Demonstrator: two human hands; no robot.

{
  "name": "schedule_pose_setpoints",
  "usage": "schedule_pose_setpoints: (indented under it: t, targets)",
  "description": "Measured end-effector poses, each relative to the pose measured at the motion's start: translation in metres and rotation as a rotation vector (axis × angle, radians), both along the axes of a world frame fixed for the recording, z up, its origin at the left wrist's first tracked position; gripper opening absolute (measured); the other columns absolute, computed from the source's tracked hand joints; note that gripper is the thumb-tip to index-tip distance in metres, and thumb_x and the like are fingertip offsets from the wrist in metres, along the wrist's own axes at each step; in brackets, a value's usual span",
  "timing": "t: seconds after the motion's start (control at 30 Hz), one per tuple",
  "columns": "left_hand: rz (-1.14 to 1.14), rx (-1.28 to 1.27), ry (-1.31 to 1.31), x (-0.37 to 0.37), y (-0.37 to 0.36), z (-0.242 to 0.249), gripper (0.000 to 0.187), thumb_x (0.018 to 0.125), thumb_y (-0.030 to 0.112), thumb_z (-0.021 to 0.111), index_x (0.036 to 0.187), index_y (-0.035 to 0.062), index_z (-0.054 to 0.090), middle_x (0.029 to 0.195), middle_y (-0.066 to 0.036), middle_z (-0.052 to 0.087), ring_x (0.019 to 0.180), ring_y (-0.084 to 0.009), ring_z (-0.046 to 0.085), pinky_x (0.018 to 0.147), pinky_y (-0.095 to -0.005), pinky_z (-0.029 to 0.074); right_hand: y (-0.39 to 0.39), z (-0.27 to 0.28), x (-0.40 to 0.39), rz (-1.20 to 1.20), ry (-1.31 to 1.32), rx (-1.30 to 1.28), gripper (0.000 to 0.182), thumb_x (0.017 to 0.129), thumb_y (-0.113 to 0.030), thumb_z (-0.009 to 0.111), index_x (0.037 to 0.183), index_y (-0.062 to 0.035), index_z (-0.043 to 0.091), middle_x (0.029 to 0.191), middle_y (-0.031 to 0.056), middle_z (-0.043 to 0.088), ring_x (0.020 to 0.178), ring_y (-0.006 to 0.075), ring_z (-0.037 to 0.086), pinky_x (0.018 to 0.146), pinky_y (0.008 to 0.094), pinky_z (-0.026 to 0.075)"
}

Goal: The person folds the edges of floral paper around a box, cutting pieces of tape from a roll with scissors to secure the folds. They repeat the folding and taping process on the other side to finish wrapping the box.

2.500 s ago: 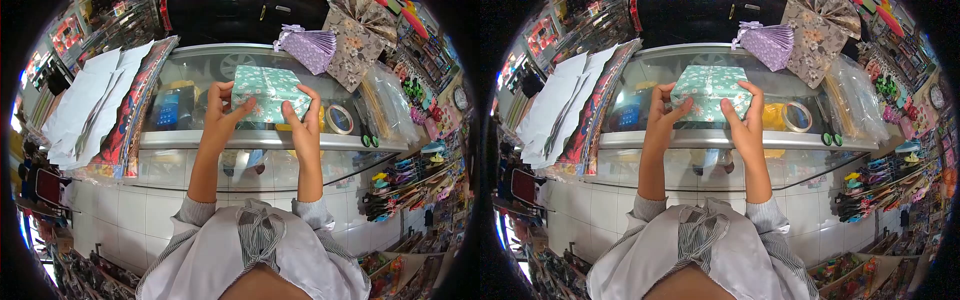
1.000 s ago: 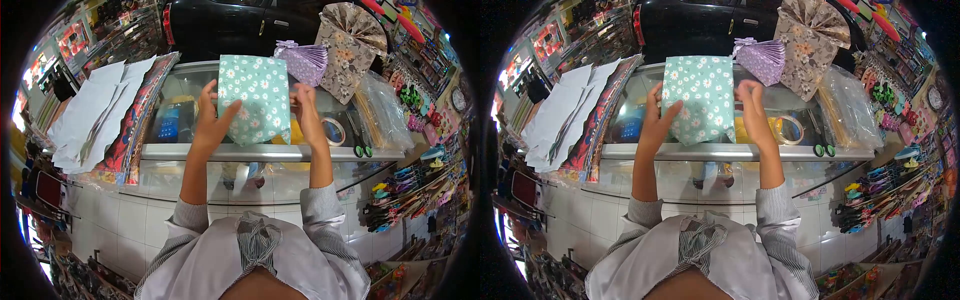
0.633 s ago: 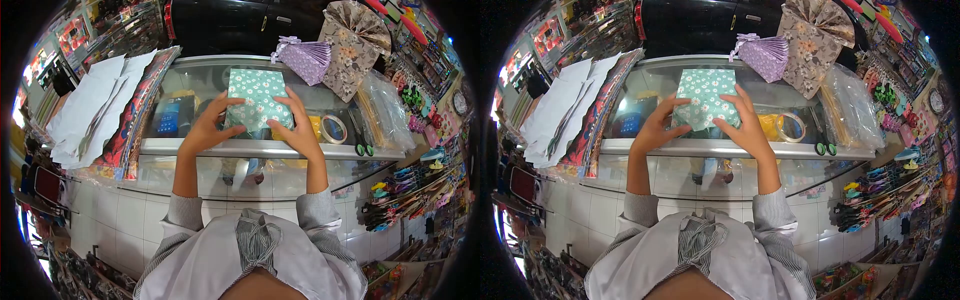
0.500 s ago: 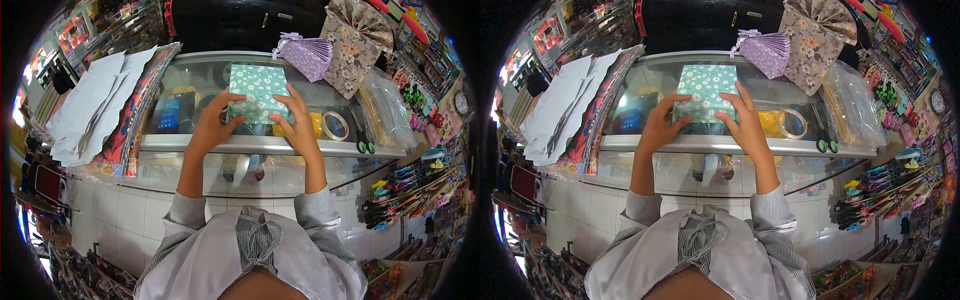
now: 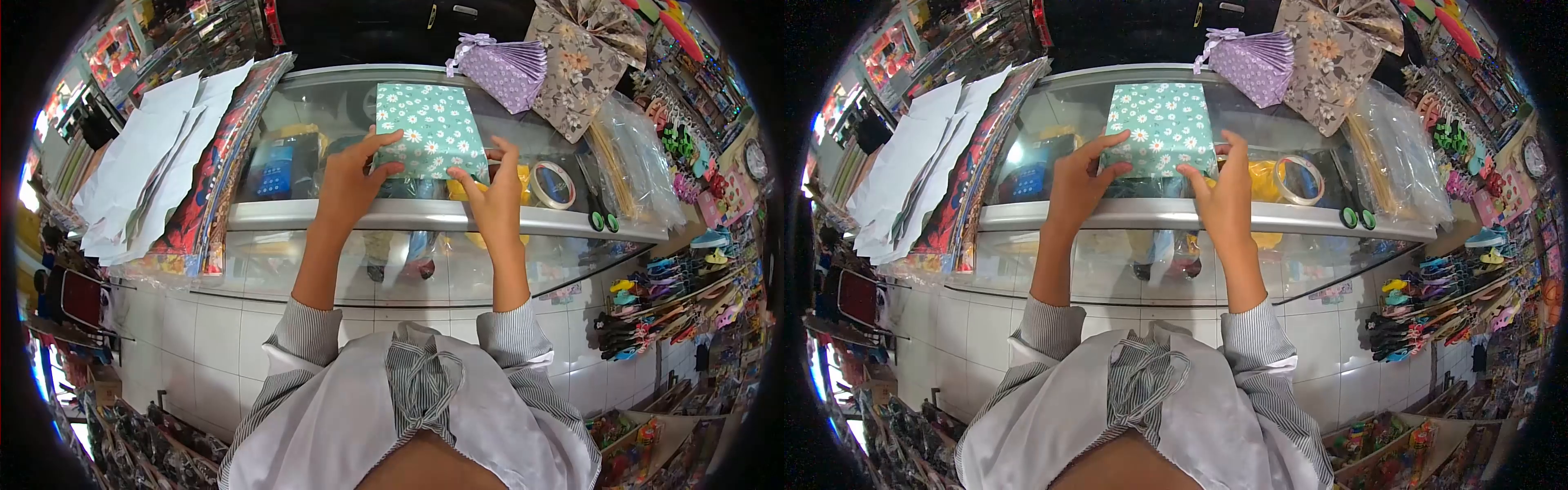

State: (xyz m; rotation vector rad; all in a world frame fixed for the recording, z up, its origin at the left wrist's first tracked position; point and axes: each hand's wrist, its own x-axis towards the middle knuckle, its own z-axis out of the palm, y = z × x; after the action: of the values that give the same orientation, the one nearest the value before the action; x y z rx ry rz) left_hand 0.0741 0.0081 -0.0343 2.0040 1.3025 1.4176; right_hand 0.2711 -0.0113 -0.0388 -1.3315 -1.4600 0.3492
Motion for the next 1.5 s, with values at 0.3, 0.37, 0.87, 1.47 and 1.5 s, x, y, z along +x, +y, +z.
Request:
schedule_pose_setpoints:
  t: [0.3,0.37,0.87,1.47,1.5]
  targets:
    - [0.079,0.126,-0.574,0.016,-0.010,0.022,0.038,0.078,0.011,0.073,0.114,0.0042,0.062,0.079,-0.001,0.064,0.063,-0.0027,0.045,0.053,-0.0183,0.037,0.015,0.015,-0.007,0.133,0.430,0.360,0.044,0.074,-0.010,0.076,0.109,-0.0002,0.052,0.090,0.0032,0.058,0.070,0.0070,0.048,0.066,0.0179,0.040]
    - [0.138,0.113,-0.582,0.019,-0.015,0.025,0.037,0.079,0.012,0.072,0.112,0.0016,0.062,0.079,-0.004,0.067,0.069,-0.0047,0.057,0.060,-0.0188,0.044,0.015,0.021,-0.008,0.134,0.559,0.373,0.035,0.076,-0.008,0.074,0.104,-0.0004,0.056,0.090,-0.0001,0.057,0.070,0.0050,0.045,0.066,0.0165,0.039]
    - [0.249,0.586,-0.463,0.053,0.003,0.028,0.029,0.091,0.008,0.052,0.117,-0.0030,0.058,0.122,-0.013,0.058,0.101,-0.0150,0.058,0.082,-0.0233,0.046,0.014,0.043,-0.019,-0.183,0.194,0.660,0.029,0.083,-0.001,0.061,0.112,-0.0019,0.064,0.077,0.0032,0.048,0.069,0.0109,0.043,0.060,0.0246,0.037]
    - [0.244,0.573,-0.036,0.042,0.011,0.031,0.033,0.088,0.010,0.054,0.121,0.0039,0.057,0.133,-0.019,0.046,0.116,-0.0281,0.051,0.094,-0.0347,0.041,0.018,0.049,-0.013,-0.112,-0.104,0.567,0.029,0.083,-0.007,0.061,0.112,-0.0090,0.066,0.088,0.0064,0.043,0.079,0.0155,0.042,0.068,0.0262,0.038]
    - [0.213,0.583,-0.068,0.040,0.013,0.032,0.036,0.088,0.010,0.055,0.123,0.0040,0.055,0.132,-0.019,0.047,0.113,-0.0270,0.052,0.093,-0.0340,0.042,0.018,0.050,-0.011,-0.098,-0.106,0.557,0.029,0.083,-0.007,0.061,0.111,-0.0096,0.066,0.087,0.0062,0.043,0.078,0.0152,0.043,0.068,0.0263,0.038]
